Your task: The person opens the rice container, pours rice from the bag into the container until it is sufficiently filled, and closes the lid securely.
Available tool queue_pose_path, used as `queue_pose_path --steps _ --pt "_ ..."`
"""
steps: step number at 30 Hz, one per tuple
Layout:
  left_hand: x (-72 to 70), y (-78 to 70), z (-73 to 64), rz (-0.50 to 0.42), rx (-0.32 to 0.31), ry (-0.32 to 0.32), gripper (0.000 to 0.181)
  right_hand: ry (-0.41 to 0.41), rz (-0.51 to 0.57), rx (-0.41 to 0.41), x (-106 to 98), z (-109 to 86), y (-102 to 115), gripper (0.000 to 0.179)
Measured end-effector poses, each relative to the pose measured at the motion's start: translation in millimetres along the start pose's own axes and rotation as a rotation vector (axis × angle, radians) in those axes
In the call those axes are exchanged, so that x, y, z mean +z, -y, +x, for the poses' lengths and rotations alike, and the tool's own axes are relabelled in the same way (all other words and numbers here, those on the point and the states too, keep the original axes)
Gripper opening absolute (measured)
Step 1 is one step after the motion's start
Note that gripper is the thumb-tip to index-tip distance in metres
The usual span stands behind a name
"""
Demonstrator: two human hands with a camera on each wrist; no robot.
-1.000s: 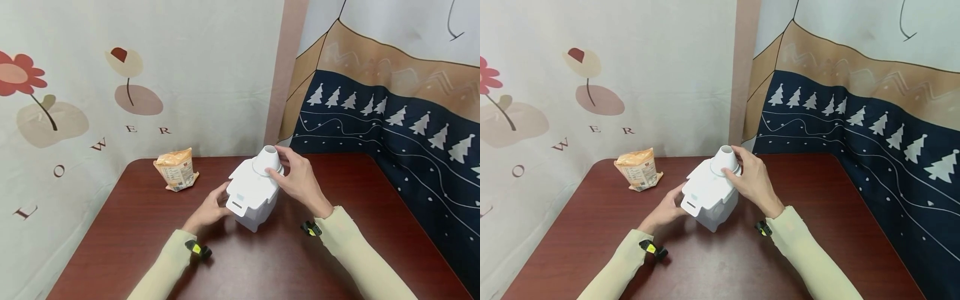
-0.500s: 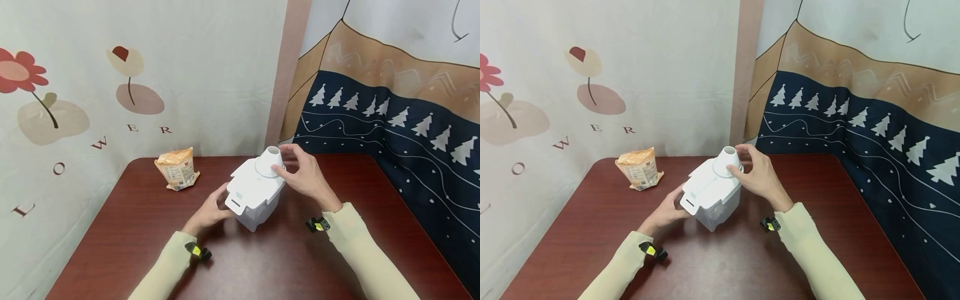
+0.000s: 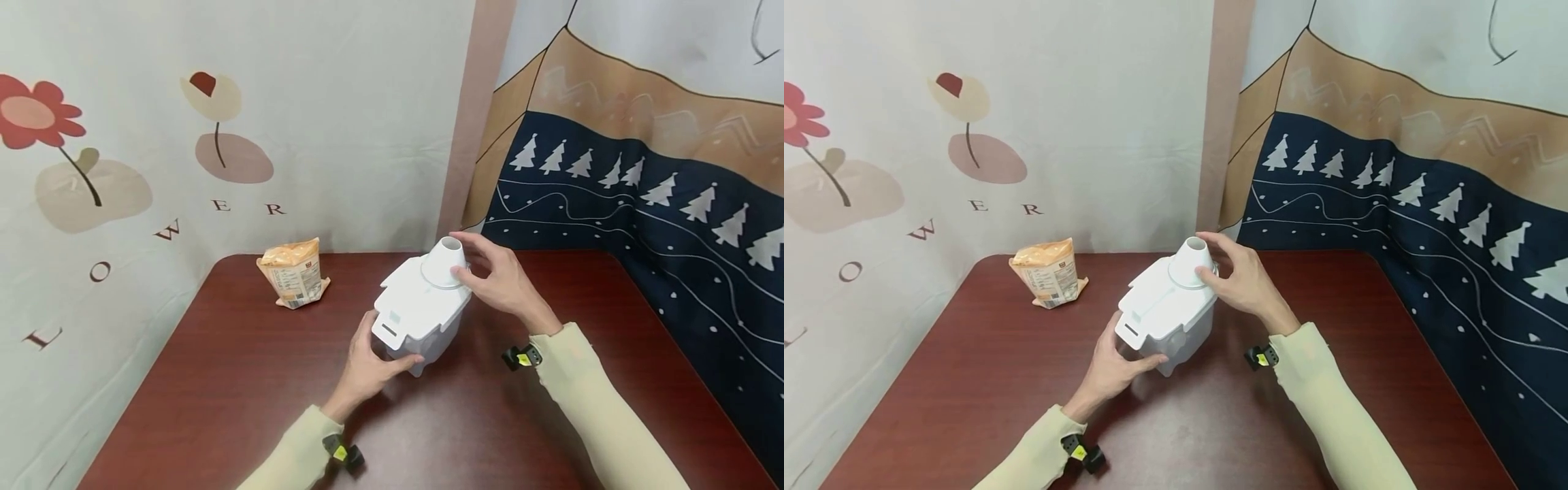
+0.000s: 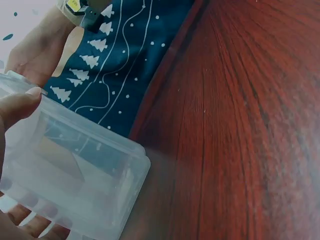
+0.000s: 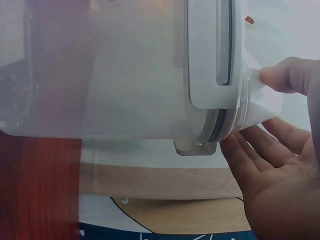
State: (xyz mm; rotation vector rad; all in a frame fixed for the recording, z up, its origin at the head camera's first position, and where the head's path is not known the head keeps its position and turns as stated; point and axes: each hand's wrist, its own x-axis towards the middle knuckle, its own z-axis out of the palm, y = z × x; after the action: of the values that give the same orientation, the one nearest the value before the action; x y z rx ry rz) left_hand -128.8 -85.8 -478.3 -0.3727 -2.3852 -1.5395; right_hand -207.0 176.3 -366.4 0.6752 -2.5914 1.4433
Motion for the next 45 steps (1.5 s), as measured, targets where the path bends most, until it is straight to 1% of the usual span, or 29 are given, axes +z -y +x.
queue_pose_path --steps 3,5,8,10,12,15,18,22,24,27,29,31,33,35,38,40,42,45 --pt "-1.0 2.6 -0.2 -0.003 0.01 -0.007 0.085 0.001 0.005 0.001 1 -0.5 -1 0.056" --pt "-2.8 5.0 1.2 -0.035 0.024 0.01 0.084 -0.01 -0.002 0.005 2 -1.6 0 0.056" --pt "-7.0 9.6 6.8 -0.117 0.036 0.071 0.08 -0.037 -0.024 0.01 2 -4.9 2 0.057" --pt "-11.4 12.9 12.4 -0.182 0.037 0.13 0.078 -0.059 -0.045 0.014 3 -8.0 3 0.058" --pt "-16.8 16.7 18.5 -0.216 0.023 0.188 0.078 -0.08 -0.065 0.015 4 -11.1 5 0.059" --pt "-24.9 22.4 28.3 -0.249 0.007 0.265 0.082 -0.117 -0.096 0.019 7 -15.6 8 0.06" --pt "-30.3 28.2 38.0 -0.262 0.008 0.322 0.085 -0.155 -0.124 0.027 10 -19.2 11 0.06" --pt "-33.6 35.7 48.7 -0.263 0.03 0.353 0.085 -0.2 -0.155 0.049 14 -23.2 14 0.063" --pt "-35.2 38.6 51.6 -0.246 0.034 0.353 0.085 -0.214 -0.163 0.058 15 -24.5 15 0.064" --pt "-36.5 40.1 52.8 -0.228 0.03 0.352 0.087 -0.214 -0.16 0.05 14 -24.4 14 0.064" --pt "-36.3 39.0 51.0 -0.22 0.034 0.34 0.088 -0.199 -0.142 0.037 11 -23.2 12 0.063" --pt "-34.3 37.2 48.2 -0.233 0.043 0.321 0.09 -0.17 -0.116 0.019 7 -21.1 9 0.063" --pt "-30.5 34.4 44.6 -0.244 0.047 0.286 0.095 -0.131 -0.082 0.011 4 -18.6 6 0.064" --pt "-25.9 30.9 41.1 -0.226 0.035 0.237 0.101 -0.094 -0.057 0.008 2 -15.9 4 0.065" --pt "-18.0 26.6 37.9 -0.166 0.023 0.169 0.101 -0.057 -0.044 0.011 1 -13.8 2 0.064" --pt "-14.4 25.7 37.6 -0.122 0.024 0.141 0.096 -0.052 -0.048 0.019 0 -13.7 2 0.062" --pt "-13.0 27.1 39.0 -0.101 0.032 0.133 0.091 -0.053 -0.055 0.029 0 -14.9 2 0.06" --pt "-15.2 31.3 44.0 -0.095 0.029 0.151 0.087 -0.059 -0.062 0.042 0 -17.3 5 0.059"
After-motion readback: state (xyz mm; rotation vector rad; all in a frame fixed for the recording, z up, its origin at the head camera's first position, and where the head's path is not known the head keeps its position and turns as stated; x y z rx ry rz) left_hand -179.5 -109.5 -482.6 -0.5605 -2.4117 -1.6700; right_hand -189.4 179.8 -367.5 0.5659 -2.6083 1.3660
